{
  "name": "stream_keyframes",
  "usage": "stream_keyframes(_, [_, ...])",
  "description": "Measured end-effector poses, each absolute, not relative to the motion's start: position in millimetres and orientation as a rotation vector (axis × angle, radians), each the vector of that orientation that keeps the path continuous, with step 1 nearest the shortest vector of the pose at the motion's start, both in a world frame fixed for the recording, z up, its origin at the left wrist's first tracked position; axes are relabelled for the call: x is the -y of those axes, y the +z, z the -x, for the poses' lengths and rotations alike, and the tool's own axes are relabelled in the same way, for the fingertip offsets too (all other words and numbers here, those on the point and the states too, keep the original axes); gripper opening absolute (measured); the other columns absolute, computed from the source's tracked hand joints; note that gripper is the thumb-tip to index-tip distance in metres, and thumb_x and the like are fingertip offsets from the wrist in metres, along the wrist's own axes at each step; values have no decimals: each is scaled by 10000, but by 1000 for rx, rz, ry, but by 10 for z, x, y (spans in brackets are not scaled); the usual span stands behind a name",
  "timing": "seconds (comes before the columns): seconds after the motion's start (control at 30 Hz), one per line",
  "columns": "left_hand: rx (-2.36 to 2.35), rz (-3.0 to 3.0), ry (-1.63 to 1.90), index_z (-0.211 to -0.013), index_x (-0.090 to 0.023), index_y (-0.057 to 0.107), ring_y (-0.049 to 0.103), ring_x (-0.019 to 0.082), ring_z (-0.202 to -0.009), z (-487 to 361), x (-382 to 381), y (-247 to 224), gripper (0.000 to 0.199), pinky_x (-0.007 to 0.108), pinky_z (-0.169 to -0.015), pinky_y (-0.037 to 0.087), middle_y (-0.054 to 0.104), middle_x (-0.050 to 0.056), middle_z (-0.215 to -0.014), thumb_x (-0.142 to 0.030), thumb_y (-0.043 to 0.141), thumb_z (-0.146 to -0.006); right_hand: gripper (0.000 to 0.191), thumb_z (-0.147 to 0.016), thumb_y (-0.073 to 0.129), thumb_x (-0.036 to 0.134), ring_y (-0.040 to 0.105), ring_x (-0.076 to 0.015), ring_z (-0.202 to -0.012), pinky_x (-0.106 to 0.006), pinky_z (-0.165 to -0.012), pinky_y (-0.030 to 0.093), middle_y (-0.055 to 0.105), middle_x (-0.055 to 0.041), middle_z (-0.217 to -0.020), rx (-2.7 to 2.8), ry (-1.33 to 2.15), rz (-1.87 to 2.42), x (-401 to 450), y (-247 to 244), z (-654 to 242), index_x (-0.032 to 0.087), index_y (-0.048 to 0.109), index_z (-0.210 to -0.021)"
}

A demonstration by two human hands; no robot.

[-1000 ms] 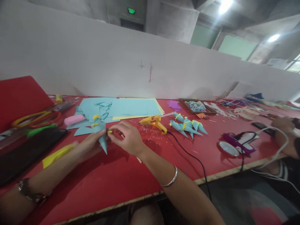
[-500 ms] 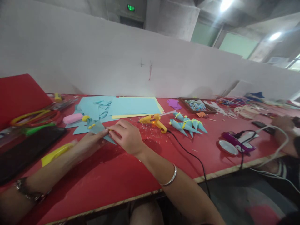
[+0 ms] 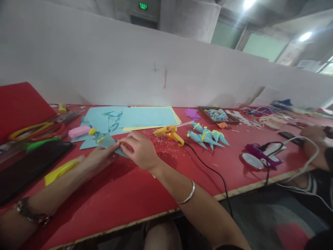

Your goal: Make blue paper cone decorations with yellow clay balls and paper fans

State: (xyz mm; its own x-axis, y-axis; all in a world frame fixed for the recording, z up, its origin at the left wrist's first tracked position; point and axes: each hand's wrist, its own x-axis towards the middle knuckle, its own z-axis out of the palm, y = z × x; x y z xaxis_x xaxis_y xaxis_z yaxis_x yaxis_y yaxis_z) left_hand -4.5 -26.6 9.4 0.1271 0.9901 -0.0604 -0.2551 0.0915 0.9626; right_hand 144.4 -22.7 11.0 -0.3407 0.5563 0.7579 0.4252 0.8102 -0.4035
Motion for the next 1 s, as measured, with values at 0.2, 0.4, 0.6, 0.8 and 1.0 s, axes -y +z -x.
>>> stream_keyframes(0.2, [-892, -985, 1153, -636, -156, 623, 549, 102, -584, 74, 238, 55, 319, 218, -572, 445, 629, -19, -620, -397, 795, -516, 178, -870, 477, 251, 542, -116, -767, -238, -690, 455, 563, -25, -803, 1977, 179, 729, 225, 115, -1447, 184, 639, -903])
stream_keyframes(0.4, [-959, -1014, 1187, -672, -158, 635, 560, 122, -642, 72, 249, 54, 333, 232, -601, 440, 634, -13, -655, -403, 793, -512, 175, -873, 473, 248, 547, -119, -772, -236, -675, 451, 575, -28, -799, 1976, 143, 712, 223, 116, -1442, 179, 634, -883])
stream_keyframes(0.6, [-967, -1095, 1228, -679, -170, 621, 561, 150, -695, 26, 295, 124, 356, 270, -674, 441, 636, -11, -703, -434, 781, -501, 165, -878, 455, 217, 547, -107, -733, -225, -654, 457, 580, -18, -768, 1907, 179, 640, 242, 128, -1431, 177, 614, -858])
stream_keyframes(0.8, [-1211, -1119, 1259, -633, -170, 593, 440, 97, -534, 94, 238, 81, 338, 227, -532, 345, 515, -52, -542, -470, 731, -562, 133, -869, 480, 231, 531, -101, -705, -225, -648, 451, 579, -8, -748, 1845, 190, 654, 234, 148, -1447, 183, 593, -817])
stream_keyframes(1.0, [-1195, -1128, 1205, -660, -182, 614, 484, 121, -576, 91, 243, 87, 324, 234, -569, 372, 569, -35, -586, -483, 708, -587, 195, -882, 445, 251, 555, -113, -717, -244, -641, 467, 606, -24, -763, 1896, 247, 672, 231, 135, -1453, 179, 625, -861])
